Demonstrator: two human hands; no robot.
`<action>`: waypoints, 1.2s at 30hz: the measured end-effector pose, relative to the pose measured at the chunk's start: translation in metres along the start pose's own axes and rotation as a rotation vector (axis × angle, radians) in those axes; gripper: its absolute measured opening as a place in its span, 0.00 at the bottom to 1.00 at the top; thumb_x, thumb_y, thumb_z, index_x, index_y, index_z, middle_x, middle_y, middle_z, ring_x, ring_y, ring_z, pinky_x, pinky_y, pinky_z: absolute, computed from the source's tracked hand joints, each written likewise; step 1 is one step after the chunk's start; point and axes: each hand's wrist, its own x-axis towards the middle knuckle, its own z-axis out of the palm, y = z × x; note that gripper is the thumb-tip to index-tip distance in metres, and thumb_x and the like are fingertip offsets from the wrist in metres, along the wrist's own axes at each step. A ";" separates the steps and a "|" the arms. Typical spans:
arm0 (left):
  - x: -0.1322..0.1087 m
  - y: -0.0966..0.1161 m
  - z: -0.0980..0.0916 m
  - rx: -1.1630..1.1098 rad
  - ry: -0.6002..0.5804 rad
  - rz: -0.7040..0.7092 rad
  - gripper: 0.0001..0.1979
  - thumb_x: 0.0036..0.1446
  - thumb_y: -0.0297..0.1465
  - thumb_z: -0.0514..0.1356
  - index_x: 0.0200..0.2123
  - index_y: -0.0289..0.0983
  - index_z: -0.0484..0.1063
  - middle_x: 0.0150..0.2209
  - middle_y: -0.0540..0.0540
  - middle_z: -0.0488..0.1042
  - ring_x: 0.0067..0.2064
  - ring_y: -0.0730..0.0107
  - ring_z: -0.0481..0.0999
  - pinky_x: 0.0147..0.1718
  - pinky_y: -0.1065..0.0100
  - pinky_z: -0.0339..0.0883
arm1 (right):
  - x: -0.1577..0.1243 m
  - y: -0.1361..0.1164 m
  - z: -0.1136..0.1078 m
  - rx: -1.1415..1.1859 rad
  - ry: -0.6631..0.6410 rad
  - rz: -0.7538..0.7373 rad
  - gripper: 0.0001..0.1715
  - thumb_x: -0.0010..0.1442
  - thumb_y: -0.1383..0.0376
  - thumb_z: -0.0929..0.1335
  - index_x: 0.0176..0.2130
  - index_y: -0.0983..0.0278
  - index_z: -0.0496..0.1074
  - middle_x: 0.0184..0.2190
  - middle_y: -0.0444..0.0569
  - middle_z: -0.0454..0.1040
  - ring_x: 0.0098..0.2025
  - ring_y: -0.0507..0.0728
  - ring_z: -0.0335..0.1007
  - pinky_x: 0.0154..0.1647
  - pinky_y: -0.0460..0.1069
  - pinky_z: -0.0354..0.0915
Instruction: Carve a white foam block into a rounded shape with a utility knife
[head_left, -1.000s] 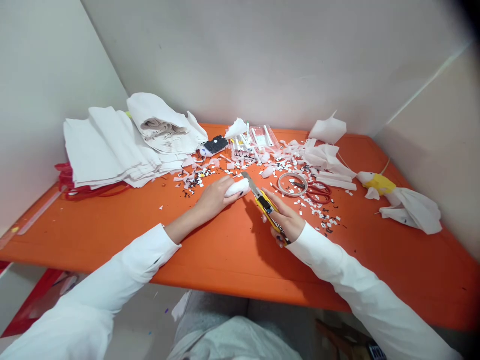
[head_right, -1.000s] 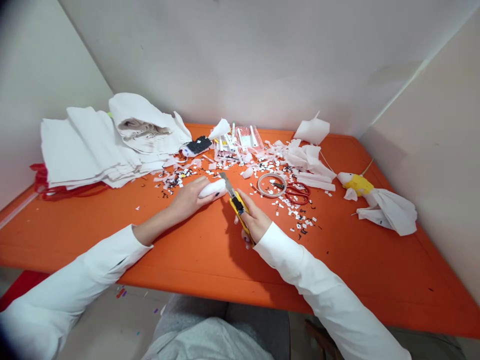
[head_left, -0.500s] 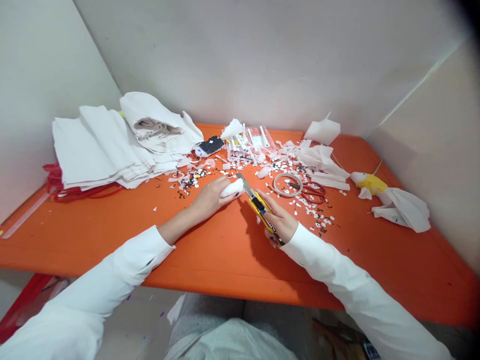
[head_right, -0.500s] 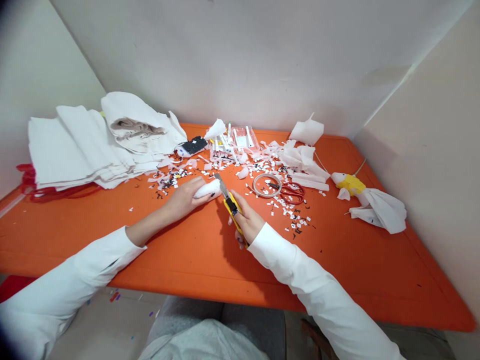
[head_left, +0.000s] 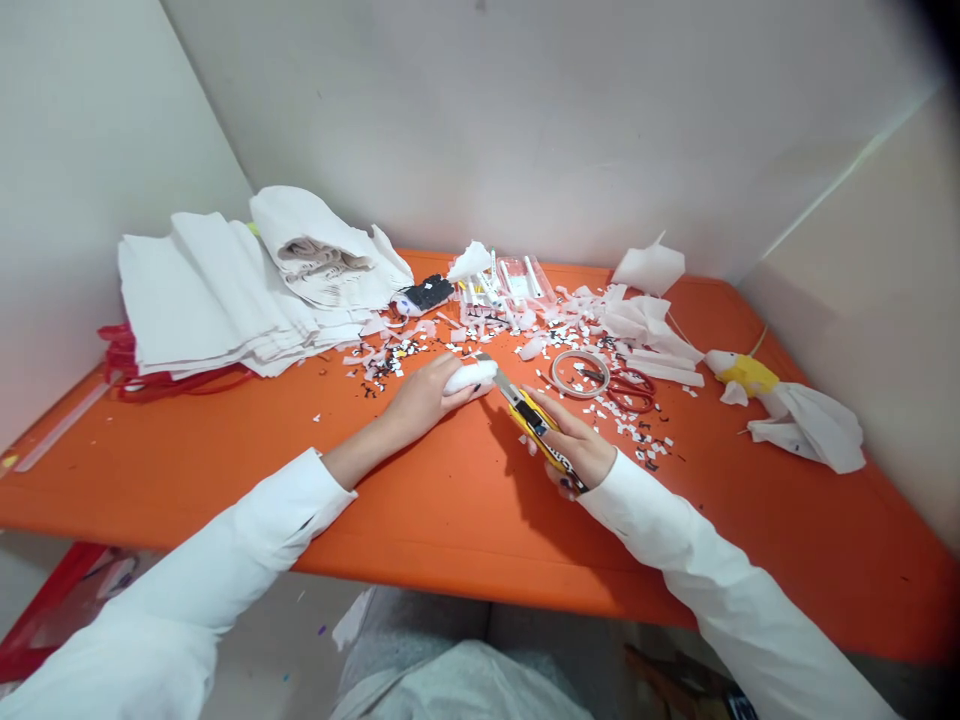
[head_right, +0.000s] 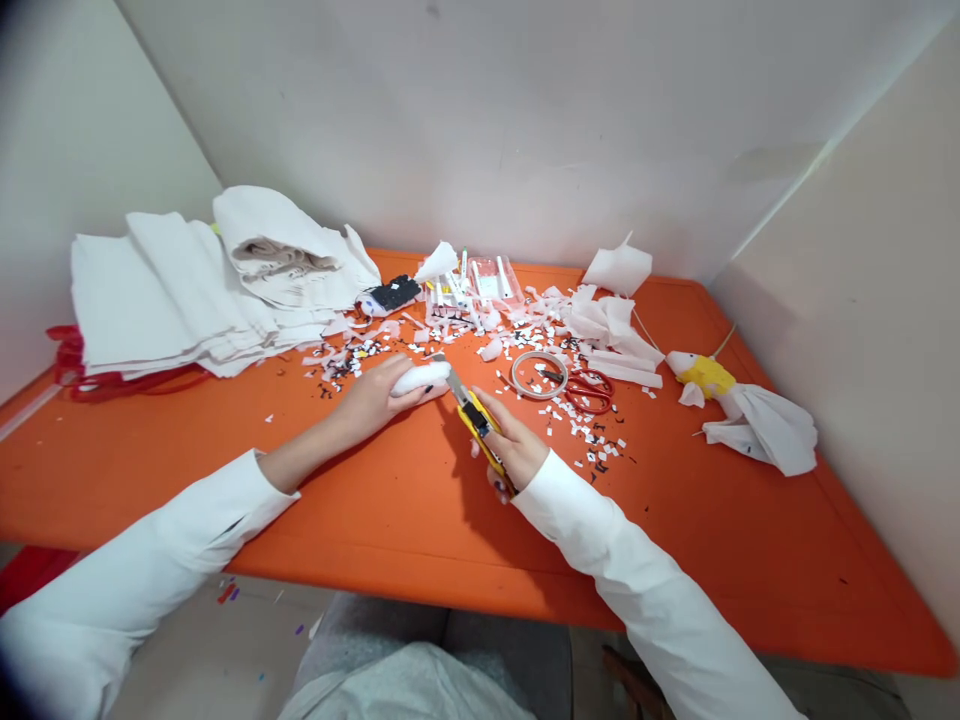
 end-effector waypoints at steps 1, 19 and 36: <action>0.000 0.001 -0.001 -0.006 -0.005 -0.009 0.12 0.60 0.41 0.54 0.35 0.38 0.66 0.33 0.47 0.69 0.34 0.65 0.69 0.32 0.66 0.60 | -0.002 0.001 0.000 0.001 0.002 0.003 0.38 0.61 0.62 0.64 0.66 0.49 0.50 0.29 0.41 0.66 0.11 0.44 0.52 0.09 0.42 0.47; 0.005 -0.002 -0.004 -0.041 -0.049 -0.004 0.16 0.58 0.46 0.55 0.30 0.39 0.64 0.30 0.48 0.67 0.31 0.65 0.67 0.30 0.66 0.57 | 0.003 -0.002 0.002 0.155 -0.036 0.066 0.41 0.58 0.70 0.62 0.66 0.49 0.50 0.27 0.39 0.66 0.11 0.44 0.52 0.09 0.40 0.48; -0.003 0.010 -0.008 -0.207 -0.049 -0.201 0.18 0.55 0.45 0.55 0.39 0.36 0.71 0.35 0.46 0.74 0.35 0.63 0.72 0.34 0.67 0.62 | 0.006 0.001 -0.010 0.319 -0.158 0.014 0.46 0.57 0.69 0.64 0.68 0.48 0.43 0.29 0.41 0.70 0.12 0.46 0.55 0.08 0.42 0.54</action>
